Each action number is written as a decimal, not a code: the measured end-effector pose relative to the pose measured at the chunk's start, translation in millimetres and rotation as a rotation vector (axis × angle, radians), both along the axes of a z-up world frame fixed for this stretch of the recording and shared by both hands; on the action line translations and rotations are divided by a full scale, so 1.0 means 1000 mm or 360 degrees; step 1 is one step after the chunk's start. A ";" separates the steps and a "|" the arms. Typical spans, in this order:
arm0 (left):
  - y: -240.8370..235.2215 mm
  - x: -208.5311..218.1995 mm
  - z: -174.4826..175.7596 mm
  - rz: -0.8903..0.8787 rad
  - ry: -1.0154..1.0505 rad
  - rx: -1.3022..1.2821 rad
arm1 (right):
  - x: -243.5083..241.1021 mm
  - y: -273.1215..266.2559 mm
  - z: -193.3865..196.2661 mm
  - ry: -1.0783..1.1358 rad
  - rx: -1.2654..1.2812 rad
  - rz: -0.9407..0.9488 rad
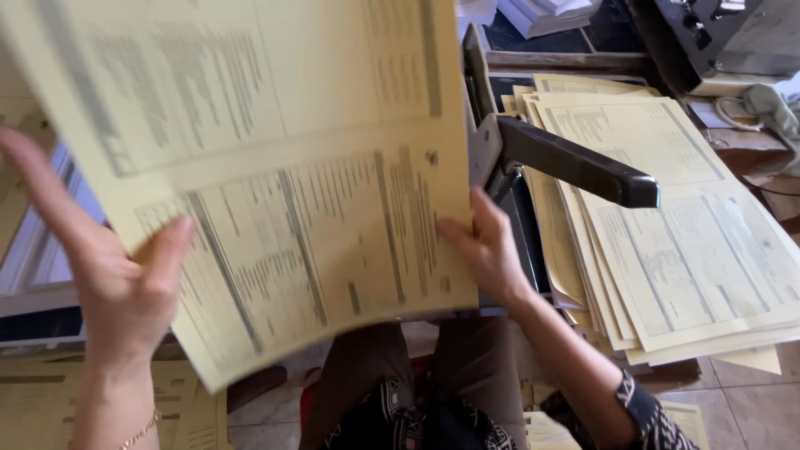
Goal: Sorting, aligning, and stapling sets of printed documents using a manual heavy-duty stapler.
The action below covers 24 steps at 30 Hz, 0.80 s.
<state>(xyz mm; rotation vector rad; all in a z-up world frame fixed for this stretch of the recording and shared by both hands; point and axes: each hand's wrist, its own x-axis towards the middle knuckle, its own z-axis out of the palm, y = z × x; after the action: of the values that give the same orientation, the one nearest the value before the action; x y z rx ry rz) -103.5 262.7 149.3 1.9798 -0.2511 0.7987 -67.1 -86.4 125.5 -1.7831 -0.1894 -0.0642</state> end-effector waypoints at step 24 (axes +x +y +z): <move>-0.022 0.036 -0.055 -0.0022 0.1689 -0.0313 | -0.042 -0.022 -0.020 0.0899 0.0250 -0.0314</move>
<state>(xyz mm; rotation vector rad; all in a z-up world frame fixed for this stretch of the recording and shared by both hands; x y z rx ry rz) -67.6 240.6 93.8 1.9380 0.4228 -0.2913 -108.8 -108.9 105.9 -1.5915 0.3879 0.2751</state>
